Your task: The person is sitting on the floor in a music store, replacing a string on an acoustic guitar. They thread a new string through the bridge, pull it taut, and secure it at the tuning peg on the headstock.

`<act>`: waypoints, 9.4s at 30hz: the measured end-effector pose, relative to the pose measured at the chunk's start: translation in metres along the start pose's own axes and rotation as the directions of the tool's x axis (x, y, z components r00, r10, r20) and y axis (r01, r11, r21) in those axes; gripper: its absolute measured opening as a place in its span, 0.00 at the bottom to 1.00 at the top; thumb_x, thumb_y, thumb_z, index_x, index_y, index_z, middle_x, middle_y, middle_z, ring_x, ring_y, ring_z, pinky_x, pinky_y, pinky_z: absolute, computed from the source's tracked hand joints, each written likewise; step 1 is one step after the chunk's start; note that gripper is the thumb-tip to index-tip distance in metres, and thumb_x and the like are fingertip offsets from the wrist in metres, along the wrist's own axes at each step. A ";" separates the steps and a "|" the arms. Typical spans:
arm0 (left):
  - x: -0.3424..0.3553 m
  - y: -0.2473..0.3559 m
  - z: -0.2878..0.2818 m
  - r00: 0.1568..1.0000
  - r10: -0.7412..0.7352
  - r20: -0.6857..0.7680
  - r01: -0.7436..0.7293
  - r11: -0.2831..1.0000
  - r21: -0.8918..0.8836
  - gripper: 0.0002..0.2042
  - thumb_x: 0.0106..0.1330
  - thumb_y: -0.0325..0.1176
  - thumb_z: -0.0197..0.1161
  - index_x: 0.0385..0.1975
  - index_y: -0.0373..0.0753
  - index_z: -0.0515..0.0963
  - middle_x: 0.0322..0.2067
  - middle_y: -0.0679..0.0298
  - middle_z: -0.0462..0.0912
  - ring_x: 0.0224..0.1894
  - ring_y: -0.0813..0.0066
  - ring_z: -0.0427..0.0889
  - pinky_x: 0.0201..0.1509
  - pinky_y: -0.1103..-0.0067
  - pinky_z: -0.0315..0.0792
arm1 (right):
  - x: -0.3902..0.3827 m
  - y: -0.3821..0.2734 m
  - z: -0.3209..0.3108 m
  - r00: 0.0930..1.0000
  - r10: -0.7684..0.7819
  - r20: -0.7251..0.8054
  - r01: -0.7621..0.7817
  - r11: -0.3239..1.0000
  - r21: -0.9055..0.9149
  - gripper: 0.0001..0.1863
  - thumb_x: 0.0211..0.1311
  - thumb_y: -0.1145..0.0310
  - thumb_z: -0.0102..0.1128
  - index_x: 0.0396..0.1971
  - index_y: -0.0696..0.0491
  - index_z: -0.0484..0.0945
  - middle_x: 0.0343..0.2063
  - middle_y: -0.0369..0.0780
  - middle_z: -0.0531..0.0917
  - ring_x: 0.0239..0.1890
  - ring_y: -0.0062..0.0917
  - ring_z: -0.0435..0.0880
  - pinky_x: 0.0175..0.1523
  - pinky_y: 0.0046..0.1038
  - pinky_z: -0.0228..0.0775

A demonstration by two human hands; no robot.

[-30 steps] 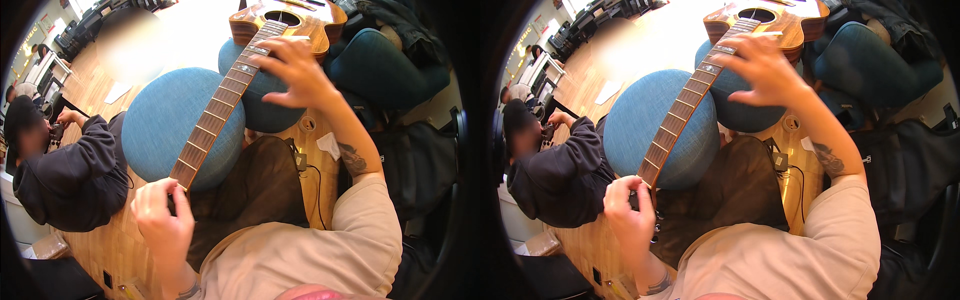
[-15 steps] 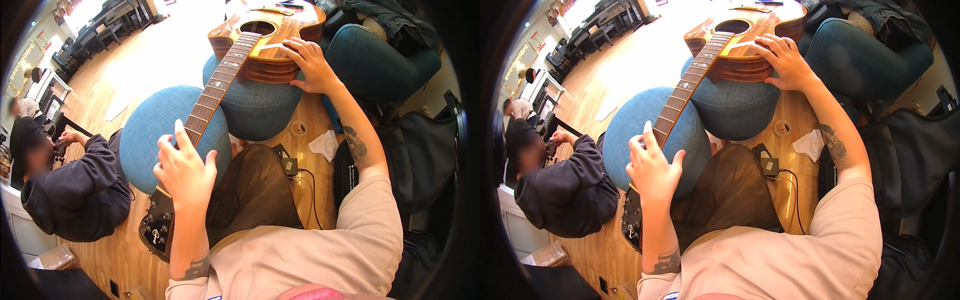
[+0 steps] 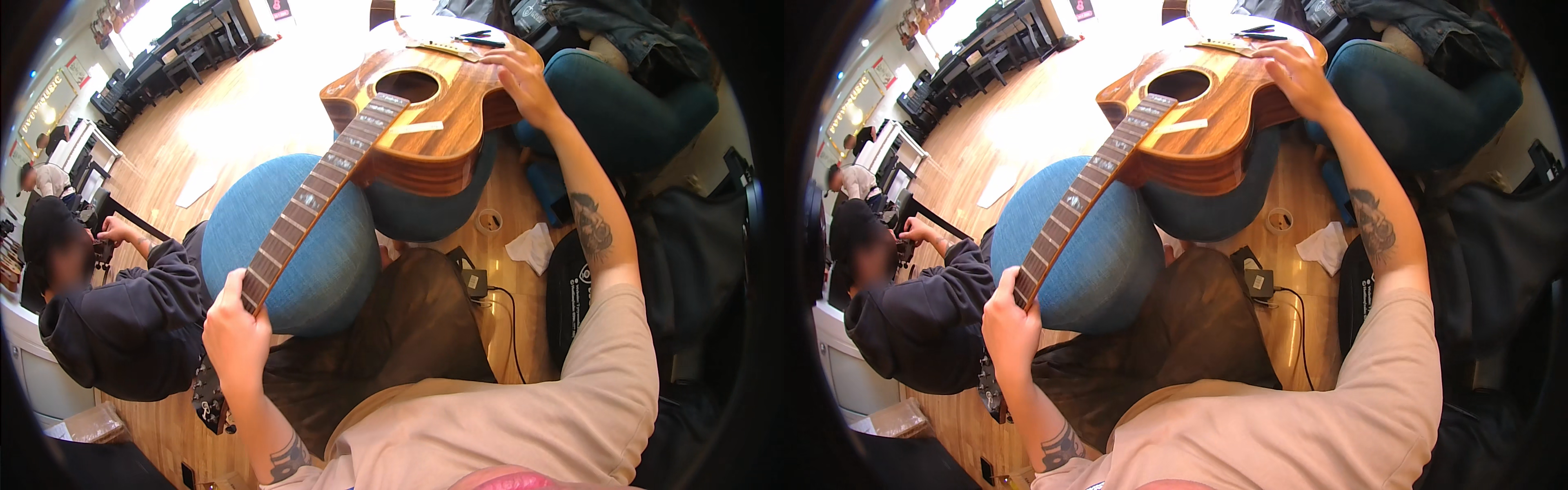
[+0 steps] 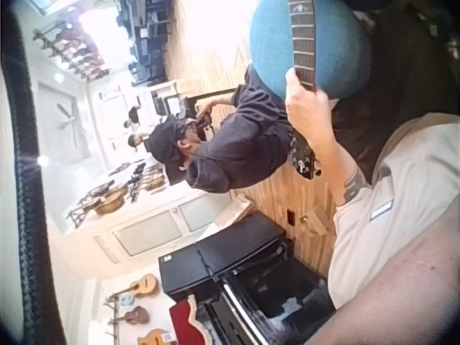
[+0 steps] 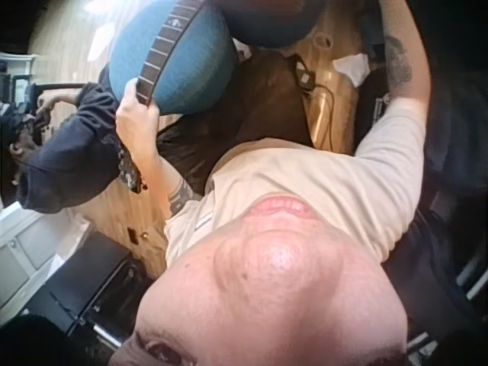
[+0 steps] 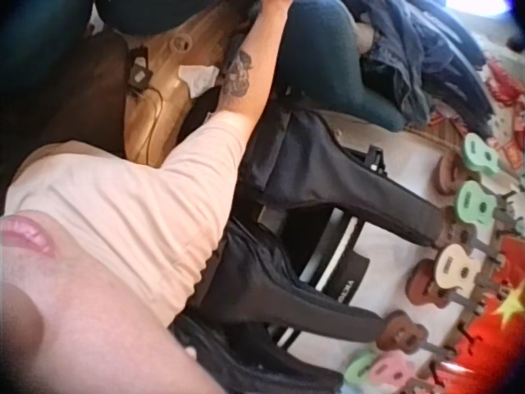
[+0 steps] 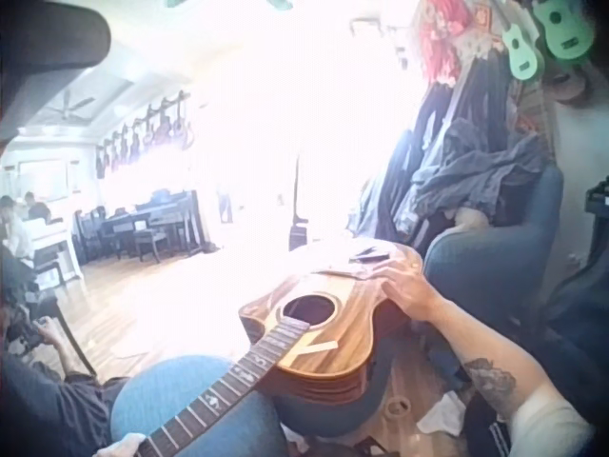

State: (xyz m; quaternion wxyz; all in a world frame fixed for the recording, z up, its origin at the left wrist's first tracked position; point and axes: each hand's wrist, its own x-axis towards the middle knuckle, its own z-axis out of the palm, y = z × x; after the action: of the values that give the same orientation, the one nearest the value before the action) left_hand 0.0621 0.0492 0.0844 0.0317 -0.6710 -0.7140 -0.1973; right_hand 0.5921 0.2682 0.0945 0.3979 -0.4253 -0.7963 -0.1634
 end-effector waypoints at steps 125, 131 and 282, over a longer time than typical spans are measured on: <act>0.227 0.249 0.121 0.852 0.520 -0.056 -0.522 0.840 -0.146 0.33 0.71 0.68 0.53 0.68 0.57 0.79 0.68 0.50 0.75 0.74 0.54 0.69 0.74 0.51 0.58 | 0.146 0.069 0.086 0.982 0.101 0.158 -0.054 0.958 -0.281 0.16 0.67 0.65 0.70 0.51 0.55 0.86 0.47 0.45 0.89 0.50 0.36 0.89 0.58 0.35 0.79; 0.229 0.245 0.121 0.856 0.514 -0.044 -0.514 0.842 -0.164 0.32 0.70 0.68 0.54 0.67 0.58 0.79 0.67 0.49 0.75 0.74 0.53 0.70 0.74 0.51 0.59 | 0.165 0.038 0.078 0.891 0.174 0.418 -0.156 0.985 -0.076 0.16 0.58 0.73 0.67 0.46 0.53 0.92 0.34 0.47 0.92 0.35 0.30 0.90 0.45 0.34 0.81; 0.057 0.059 0.064 0.894 0.261 -0.364 -0.345 0.919 -0.189 0.27 0.61 0.44 0.76 0.61 0.45 0.81 0.62 0.46 0.78 0.65 0.43 0.77 0.70 0.52 0.66 | 0.092 -0.114 0.067 0.900 0.388 0.200 -0.412 0.601 0.685 0.07 0.78 0.68 0.61 0.41 0.56 0.82 0.29 0.35 0.84 0.28 0.15 0.80 0.35 0.19 0.73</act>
State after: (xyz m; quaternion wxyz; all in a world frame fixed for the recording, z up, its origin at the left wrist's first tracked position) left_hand 0.1279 0.1256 0.0571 0.0976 -0.7305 -0.5538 -0.3875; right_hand 0.4374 0.2918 0.1323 0.5449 -0.4070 -0.6865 0.2572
